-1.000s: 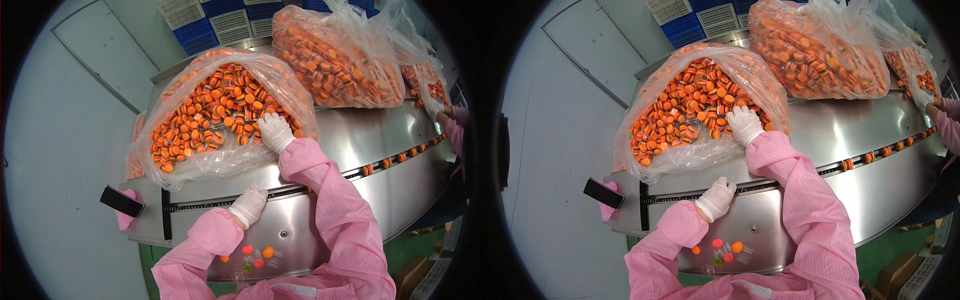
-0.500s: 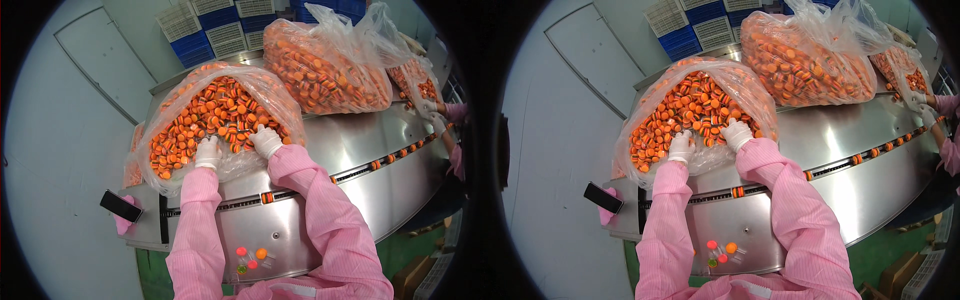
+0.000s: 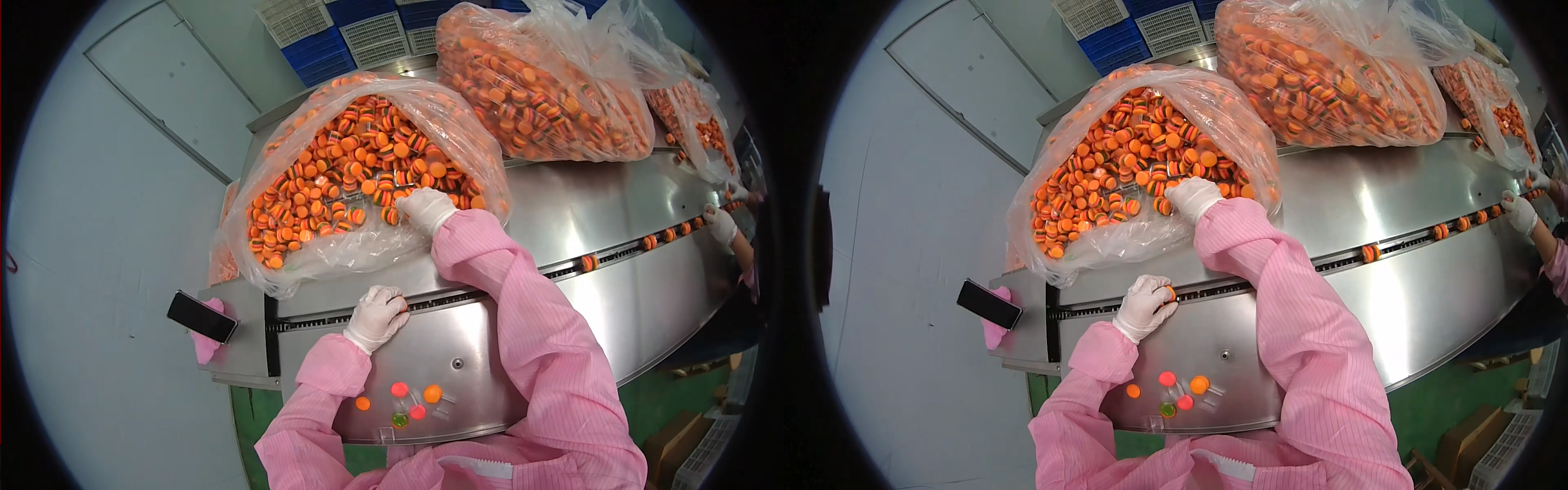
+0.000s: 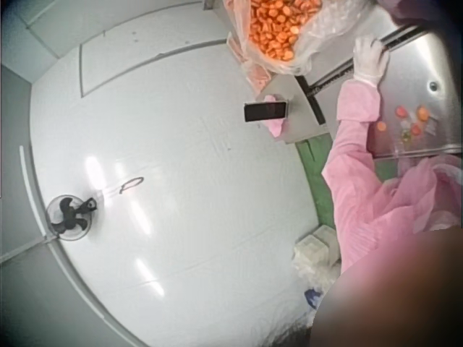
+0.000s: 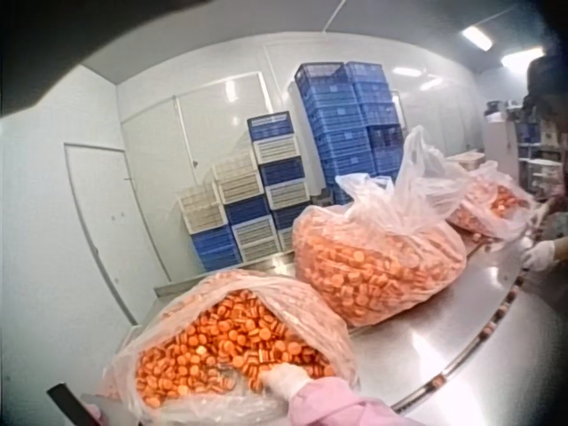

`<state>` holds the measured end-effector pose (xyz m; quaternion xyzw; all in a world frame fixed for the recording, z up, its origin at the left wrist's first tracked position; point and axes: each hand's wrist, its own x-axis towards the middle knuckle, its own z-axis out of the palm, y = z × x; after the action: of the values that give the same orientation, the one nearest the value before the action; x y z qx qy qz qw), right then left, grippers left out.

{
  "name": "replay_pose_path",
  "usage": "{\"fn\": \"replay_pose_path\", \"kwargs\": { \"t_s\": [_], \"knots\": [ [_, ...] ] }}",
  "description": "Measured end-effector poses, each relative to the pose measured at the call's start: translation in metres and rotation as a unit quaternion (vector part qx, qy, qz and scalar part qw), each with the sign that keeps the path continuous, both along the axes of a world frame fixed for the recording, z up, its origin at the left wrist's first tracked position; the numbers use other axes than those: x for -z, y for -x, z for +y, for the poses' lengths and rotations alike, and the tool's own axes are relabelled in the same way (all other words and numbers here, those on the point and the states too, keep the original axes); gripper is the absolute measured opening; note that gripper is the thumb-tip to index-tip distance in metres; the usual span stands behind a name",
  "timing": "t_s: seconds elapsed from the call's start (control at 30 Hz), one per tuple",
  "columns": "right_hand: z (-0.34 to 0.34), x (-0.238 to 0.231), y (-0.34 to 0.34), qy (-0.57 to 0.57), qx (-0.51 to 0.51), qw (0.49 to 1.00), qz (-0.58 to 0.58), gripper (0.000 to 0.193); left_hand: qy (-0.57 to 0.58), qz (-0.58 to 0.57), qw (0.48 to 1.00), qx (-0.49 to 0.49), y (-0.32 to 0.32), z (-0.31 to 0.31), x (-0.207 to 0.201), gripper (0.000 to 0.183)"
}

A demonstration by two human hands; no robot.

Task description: The person picks small orange and green plastic caps from a large bag and places them onto a moving conveyor belt. They arrange the caps in a specific sequence, alternating colors, and occasionally adjust the position of the caps on the belt to ensure proper alignment.

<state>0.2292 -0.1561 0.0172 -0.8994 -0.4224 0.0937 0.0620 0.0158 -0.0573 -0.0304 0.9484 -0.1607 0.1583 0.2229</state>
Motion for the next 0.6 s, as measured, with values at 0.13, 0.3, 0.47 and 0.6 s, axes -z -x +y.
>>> {"fn": "replay_pose_path", "kwargs": {
  "t_s": [0.13,0.3,0.47,0.6],
  "knots": [
    [-0.048,0.009,0.008,-0.36,0.042,0.931,0.036,0.019,-0.024,0.008,1.0,0.018,-0.002,-0.004,-0.008,0.023],
    [-0.146,0.02,0.055,-0.342,0.16,0.821,0.428,0.016,0.139,0.13,0.982,-0.015,-0.006,-0.015,0.001,0.023],
    [-0.191,0.035,0.083,-0.143,0.131,0.981,0.005,0.015,-0.04,-0.025,0.991,0.128,-0.032,-0.032,-0.009,0.019],
    [-0.158,0.006,0.063,-0.224,0.071,0.968,-0.09,0.015,-0.1,-0.092,0.978,0.157,-0.072,-0.01,-0.025,0.017]
  ]
}}
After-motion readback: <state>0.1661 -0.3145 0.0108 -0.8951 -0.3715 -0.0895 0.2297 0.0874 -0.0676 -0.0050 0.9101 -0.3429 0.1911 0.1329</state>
